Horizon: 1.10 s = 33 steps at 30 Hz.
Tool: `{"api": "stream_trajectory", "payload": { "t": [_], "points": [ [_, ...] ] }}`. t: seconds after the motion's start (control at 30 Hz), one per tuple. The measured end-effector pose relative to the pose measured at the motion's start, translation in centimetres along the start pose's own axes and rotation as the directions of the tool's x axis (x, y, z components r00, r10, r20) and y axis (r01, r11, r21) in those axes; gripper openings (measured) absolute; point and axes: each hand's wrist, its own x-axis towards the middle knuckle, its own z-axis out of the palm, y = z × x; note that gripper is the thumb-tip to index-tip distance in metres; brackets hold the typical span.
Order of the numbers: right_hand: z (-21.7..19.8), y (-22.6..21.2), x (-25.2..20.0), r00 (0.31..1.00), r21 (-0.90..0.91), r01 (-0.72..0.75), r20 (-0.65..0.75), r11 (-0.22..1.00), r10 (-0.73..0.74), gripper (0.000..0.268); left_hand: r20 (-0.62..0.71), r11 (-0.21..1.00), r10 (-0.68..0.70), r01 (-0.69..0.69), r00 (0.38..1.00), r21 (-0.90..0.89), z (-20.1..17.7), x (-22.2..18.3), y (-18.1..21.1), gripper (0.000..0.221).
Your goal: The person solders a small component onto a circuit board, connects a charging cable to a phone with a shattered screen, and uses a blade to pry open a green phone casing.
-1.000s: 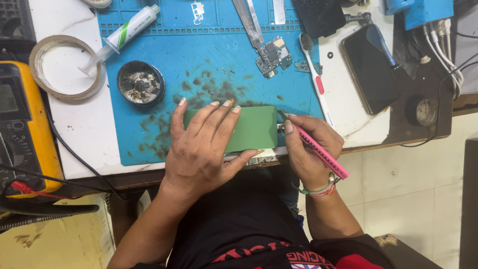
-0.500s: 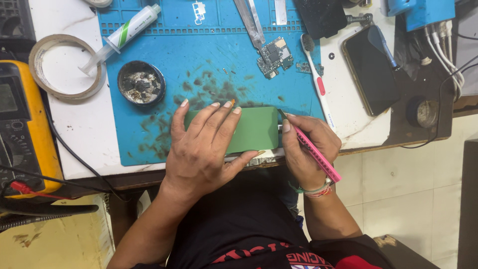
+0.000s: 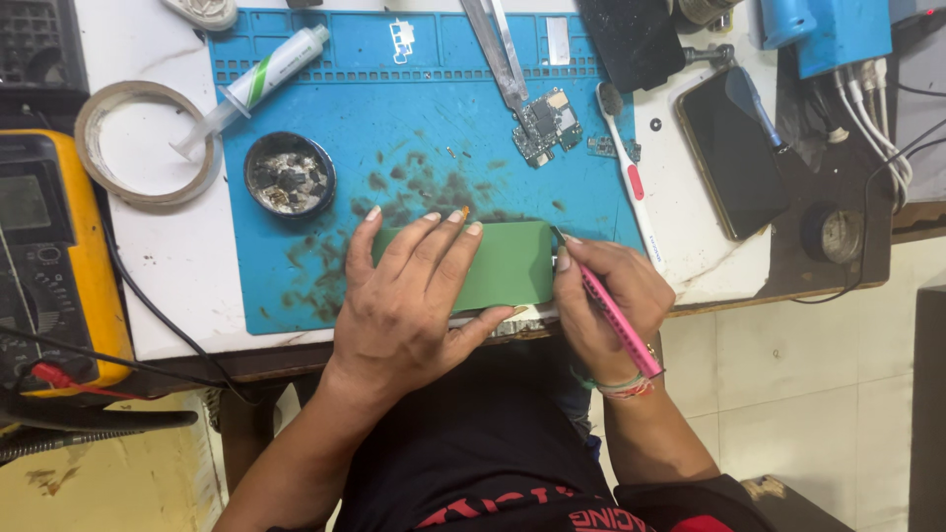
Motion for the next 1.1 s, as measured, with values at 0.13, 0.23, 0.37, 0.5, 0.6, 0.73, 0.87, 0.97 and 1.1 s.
{"api": "stream_trajectory", "payload": {
  "t": [0.13, 0.23, 0.37, 0.5, 0.6, 0.73, 0.87, 0.97, 1.1],
  "points": [
    [0.4, -0.8, 0.6, 0.995, -0.1, 0.095, -0.002, 0.991, -0.096, 0.011, 0.005, 1.0, 0.003, -0.003, 1.0, 0.004, -0.2, 0.1, 0.1, 0.07],
    [0.5, -0.8, 0.9, 0.998, -0.104, 0.069, 0.004, 0.992, -0.069, 0.01, 0.009, 1.0, 0.003, -0.003, 1.0, 0.016, -0.2, 0.1, 0.1, 0.07],
    [0.0, -0.9, 1.0, 0.999, -0.125, 0.008, 0.049, 0.992, -0.002, 0.009, 0.029, 1.0, -0.022, 0.022, 0.999, 0.004, -0.2, 0.0, 0.3, 0.07],
    [-0.1, -1.1, 1.4, 0.998, -0.1, -0.032, 0.051, 0.994, 0.037, 0.008, 0.03, 0.999, -0.034, 0.034, 0.999, -0.011, -0.2, 0.5, 0.5, 0.07],
    [-0.4, -0.9, 1.4, 0.988, -0.079, -0.123, 0.086, 0.989, 0.13, 0.01, 0.04, 0.999, -0.042, 0.042, 0.998, -0.016, -0.3, 0.4, 0.6, 0.071],
    [-0.7, 0.5, 1.7, 0.914, 0.162, -0.385, 0.2, 0.909, 0.352, 0.014, 0.05, 0.999, -0.043, 0.044, 0.998, -0.021, -0.5, 0.6, 0.6, 0.073],
    [-2.0, 2.7, 3.6, 0.82, 0.196, -0.514, 0.398, 0.835, 0.411, 0.014, 0.054, 0.998, -0.055, 0.056, 0.997, -0.024, -0.5, 0.8, 0.8, 0.074],
    [-2.6, 4.2, 5.7, 0.691, 0.335, -0.687, 0.574, 0.645, 0.439, 0.014, 0.061, 0.998, -0.059, 0.061, 0.996, -0.027, -0.5, 0.8, 0.8, 0.075],
    [-2.6, 5.5, 7.8, 0.61, 0.244, -0.713, 0.679, 0.658, 0.409, 0.016, 0.075, 0.997, -0.063, 0.066, 0.995, -0.038, -0.6, 0.8, 0.8, 0.074]
  ]
}}
